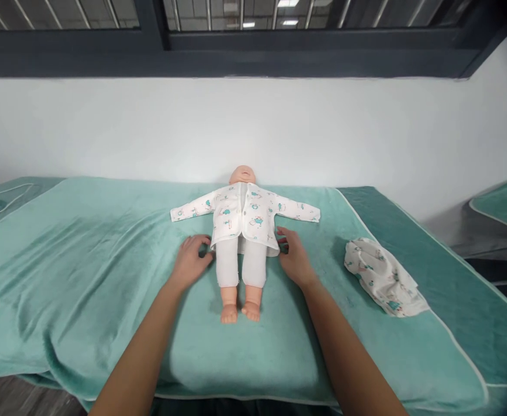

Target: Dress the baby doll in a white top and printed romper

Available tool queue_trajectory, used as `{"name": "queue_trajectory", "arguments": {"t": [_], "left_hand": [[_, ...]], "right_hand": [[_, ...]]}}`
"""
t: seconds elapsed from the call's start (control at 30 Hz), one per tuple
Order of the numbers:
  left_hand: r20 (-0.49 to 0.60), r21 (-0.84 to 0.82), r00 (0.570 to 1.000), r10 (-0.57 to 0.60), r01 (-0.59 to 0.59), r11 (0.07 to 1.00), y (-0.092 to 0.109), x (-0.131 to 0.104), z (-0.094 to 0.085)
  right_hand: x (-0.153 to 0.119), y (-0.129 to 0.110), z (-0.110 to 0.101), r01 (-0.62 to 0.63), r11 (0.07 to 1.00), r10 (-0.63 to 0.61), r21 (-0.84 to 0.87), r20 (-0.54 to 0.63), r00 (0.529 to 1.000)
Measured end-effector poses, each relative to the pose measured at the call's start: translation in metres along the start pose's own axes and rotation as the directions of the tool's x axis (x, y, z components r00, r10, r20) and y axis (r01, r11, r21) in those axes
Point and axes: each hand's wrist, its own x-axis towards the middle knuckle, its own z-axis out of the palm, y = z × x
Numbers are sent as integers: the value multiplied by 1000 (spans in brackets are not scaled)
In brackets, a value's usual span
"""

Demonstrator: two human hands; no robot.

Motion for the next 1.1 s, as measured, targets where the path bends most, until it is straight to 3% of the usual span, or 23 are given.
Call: {"name": "queue_trajectory", "arguments": {"t": [0.13,0.33,0.53,0.73,1.0,1.1], "left_hand": [[19,103,999,33,-35,994,9,-3,1],[-2,244,997,77,-74,967,10,-1,8],[44,237,995,94,-102,966,12,-13,4],[29,225,996,78,-83,971,15,-19,2],[-33,169,999,-5,11,986,14,-20,4],[-140,79,990,-7,18,997,17,-21,4]], "right_hand": [[-25,-21,-2,46,999,-44,-26,89,995],[-25,-20,2,-77,994,69,-74,-109,992],[-25,-16,-1,-125,987,99,-98,-234,967],[-27,-18,-1,-138,981,101,-134,-255,962],[-33,-23,-1,-184,965,139,-186,-228,964],[-36,-24,0,-170,969,125,-180,-235,964]]}}
